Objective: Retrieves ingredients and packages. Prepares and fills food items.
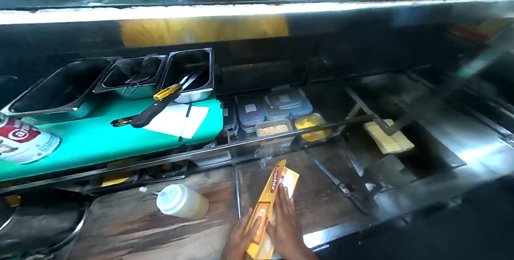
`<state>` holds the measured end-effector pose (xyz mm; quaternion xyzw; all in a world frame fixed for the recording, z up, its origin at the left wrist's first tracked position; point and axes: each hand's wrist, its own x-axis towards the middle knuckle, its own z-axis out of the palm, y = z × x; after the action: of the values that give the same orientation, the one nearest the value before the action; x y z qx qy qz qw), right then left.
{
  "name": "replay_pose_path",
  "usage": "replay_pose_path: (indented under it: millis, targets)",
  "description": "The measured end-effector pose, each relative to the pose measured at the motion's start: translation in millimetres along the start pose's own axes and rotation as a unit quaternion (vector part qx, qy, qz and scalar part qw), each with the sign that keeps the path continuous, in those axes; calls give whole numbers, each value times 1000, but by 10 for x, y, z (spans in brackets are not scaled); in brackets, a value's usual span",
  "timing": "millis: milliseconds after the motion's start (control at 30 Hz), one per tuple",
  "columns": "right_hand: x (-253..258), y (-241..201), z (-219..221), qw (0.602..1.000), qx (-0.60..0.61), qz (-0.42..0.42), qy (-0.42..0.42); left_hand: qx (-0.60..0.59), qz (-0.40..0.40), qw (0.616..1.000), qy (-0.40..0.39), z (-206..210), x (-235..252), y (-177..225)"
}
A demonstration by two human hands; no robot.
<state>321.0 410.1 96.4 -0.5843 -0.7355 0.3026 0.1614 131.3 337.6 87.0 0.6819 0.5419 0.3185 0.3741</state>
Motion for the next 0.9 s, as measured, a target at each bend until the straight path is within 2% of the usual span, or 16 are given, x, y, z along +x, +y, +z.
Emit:
replay_pose_path:
  millis: [33,100,167,300,433,600,667,767,900]
  targets:
    - [-11,29,-17,1000,2,-8,-6,38,10,999,-36,-51,6,-13]
    - [-46,133,-88,995,98,-23,-3,97,7,990,-101,-142,23,35]
    - [-84,253,-139,983,181,-34,22,104,13,986,-127,-201,76,104]
    - [-190,309,-64,983,175,-33,46,62,0,993,-104,-117,299,364]
    - [-167,242,-65,987,157,-6,37,183,-65,977,-84,135,727,513]
    - [-332,454,-79,947,273,7,168,215,-157,954,-136,302,1001,525]
    - [-435,495,-73,933,296,51,197,266,-162,940,-138,381,999,550]
    - [-478,607,-138,930,299,96,191,293,-178,931,-126,455,993,590]
    - [-427,760,-245,943,277,96,158,284,-246,914,-156,384,1030,707]
